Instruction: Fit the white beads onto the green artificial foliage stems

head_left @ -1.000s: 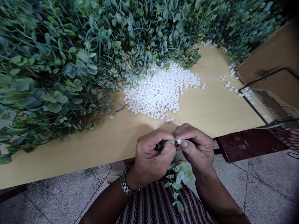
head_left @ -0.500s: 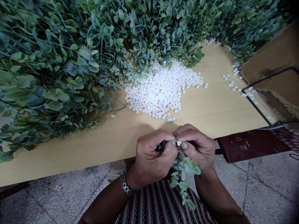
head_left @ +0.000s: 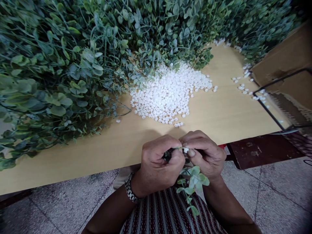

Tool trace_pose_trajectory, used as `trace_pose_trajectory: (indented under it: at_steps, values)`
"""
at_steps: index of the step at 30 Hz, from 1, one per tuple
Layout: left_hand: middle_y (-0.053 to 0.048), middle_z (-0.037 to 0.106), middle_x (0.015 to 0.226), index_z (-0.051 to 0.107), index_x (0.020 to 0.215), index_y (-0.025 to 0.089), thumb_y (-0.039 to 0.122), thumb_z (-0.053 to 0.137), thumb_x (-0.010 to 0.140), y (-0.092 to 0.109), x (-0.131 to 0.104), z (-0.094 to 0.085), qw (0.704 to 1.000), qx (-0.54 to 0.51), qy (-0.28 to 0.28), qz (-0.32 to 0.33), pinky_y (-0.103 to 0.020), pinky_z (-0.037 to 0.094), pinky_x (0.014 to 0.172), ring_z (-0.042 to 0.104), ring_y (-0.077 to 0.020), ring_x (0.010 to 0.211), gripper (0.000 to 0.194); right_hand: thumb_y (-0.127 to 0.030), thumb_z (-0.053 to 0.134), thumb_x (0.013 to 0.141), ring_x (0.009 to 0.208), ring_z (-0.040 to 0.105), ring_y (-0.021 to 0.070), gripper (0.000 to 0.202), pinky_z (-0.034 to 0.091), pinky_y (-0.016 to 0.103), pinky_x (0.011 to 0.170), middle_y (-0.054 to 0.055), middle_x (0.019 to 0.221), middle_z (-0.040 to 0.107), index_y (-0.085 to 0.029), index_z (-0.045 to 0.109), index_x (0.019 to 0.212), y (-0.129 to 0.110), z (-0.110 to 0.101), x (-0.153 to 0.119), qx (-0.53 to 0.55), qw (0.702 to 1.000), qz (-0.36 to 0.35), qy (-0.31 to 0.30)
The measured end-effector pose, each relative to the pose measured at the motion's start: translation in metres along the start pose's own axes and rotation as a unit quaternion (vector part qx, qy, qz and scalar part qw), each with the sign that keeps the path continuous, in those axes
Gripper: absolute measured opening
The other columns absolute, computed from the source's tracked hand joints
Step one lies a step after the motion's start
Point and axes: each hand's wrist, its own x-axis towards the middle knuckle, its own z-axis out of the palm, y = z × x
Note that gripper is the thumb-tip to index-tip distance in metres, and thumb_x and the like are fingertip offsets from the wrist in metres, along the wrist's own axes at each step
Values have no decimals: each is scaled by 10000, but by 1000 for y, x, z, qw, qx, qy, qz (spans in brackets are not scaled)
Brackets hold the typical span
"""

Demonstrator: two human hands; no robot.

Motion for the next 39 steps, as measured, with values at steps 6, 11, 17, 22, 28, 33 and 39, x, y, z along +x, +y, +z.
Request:
trace_pose_trajectory:
  at_steps: [6,11,17,22,28,33,39]
  values:
    - [11,546,567,544,624,135,-7,497,680,1,2,-4,1000,23,-17,-3,-172,392,455,468,-58,489,160,-28,568,753,693,578,145,286,483,314,627,39,803,602,-201,665,960,-1,-1,2,-4,1000,-5,-13]
    - [11,537,533,534,593,134,-3,491,679,2,4,-8,998,40,-51,6,-191,379,451,443,-61,465,167,-37,572,750,700,585,150,290,502,314,628,44,809,607,-195,659,977,1,-4,3,-26,998,-34,-36]
    - [14,534,535,554,616,122,2,505,711,3,5,-11,995,53,-80,8,-190,377,462,436,-57,468,160,-12,585,736,734,611,166,256,518,312,630,66,802,612,-144,663,942,-1,-13,6,-69,993,-65,-73]
    - [25,507,529,567,624,102,2,519,722,4,6,-14,992,72,-105,22,-177,354,462,409,-44,471,149,-8,604,735,736,615,163,243,513,293,606,76,803,613,-117,663,944,-3,-18,9,-73,989,-90,-95]
    - [27,526,541,572,654,113,12,503,752,6,9,-16,985,106,-126,41,-176,351,470,422,-48,482,156,-11,621,738,750,618,156,232,516,285,619,85,838,616,-119,671,938,-4,-21,12,-99,984,-97,-114]
    - [23,537,545,577,667,123,24,489,762,6,8,-19,981,120,-141,58,-185,362,479,436,-56,480,162,-19,615,751,721,611,144,222,512,276,611,71,812,613,-137,671,930,-4,-22,16,-104,979,-98,-145]
    - [15,561,552,573,664,129,32,487,766,5,9,-20,983,101,-146,46,-180,374,479,457,-58,472,165,-39,603,767,698,609,142,212,506,271,583,57,796,608,-163,660,929,-6,-21,19,-93,980,-90,-153]
